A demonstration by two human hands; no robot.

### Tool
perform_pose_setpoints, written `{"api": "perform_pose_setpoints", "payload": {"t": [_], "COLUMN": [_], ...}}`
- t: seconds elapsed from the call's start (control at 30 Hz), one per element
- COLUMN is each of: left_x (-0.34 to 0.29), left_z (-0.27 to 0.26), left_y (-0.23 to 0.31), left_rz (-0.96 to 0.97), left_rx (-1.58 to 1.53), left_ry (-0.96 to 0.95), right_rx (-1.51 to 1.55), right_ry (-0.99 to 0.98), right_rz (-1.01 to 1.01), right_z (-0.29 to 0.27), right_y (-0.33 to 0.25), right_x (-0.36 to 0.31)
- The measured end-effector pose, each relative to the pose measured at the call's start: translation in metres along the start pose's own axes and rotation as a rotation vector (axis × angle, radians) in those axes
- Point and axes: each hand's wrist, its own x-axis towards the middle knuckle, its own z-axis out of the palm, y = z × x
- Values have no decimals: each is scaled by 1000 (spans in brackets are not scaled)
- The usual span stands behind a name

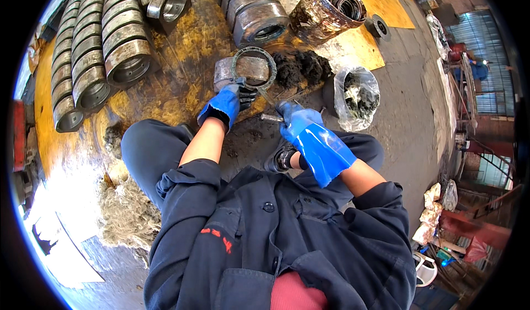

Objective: The person cleans and applies grease to metal rings and housings using a tool and a cloth while sitting on the floor.

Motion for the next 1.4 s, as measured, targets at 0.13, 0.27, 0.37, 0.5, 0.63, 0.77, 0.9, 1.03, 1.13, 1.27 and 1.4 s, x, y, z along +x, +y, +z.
{"api": "perform_pose_setpoints", "payload": {"t": [0.13,0.27,0.37,0.5,0.63,0.77,0.9,1.03,1.13,1.27,1.4], "left_x": [3,0,5,4,-15,-17,-16,-13,-7,-1,6], "left_z": [-5,0,-13,-3,3,0,0,2,-1,0,-2], "left_y": [0,3,-5,-3,3,4,5,10,16,30,33], "left_rz": [-3,-4,48,30,116,120,124,143,158,179,154], "left_rx": [7,13,9,-7,-17,-20,-20,-24,-33,-30,-6], "left_ry": [2,-24,-16,8,-97,-89,-90,-89,-68,-45,-32], "right_rx": [-184,-263,-118,-199,-265,-231,-234,-335,-374,-366,-403], "right_ry": [10,32,-379,29,-18,-49,-136,-186,-324,-373,-395], "right_rz": [-20,-16,249,-16,29,35,77,133,221,204,112], "right_z": [-5,-2,-30,3,12,10,2,15,6,-4,-13], "right_y": [-13,-14,-40,-22,-16,-12,-18,5,13,32,55], "right_x": [3,2,27,12,5,3,4,-5,0,7,11]}}
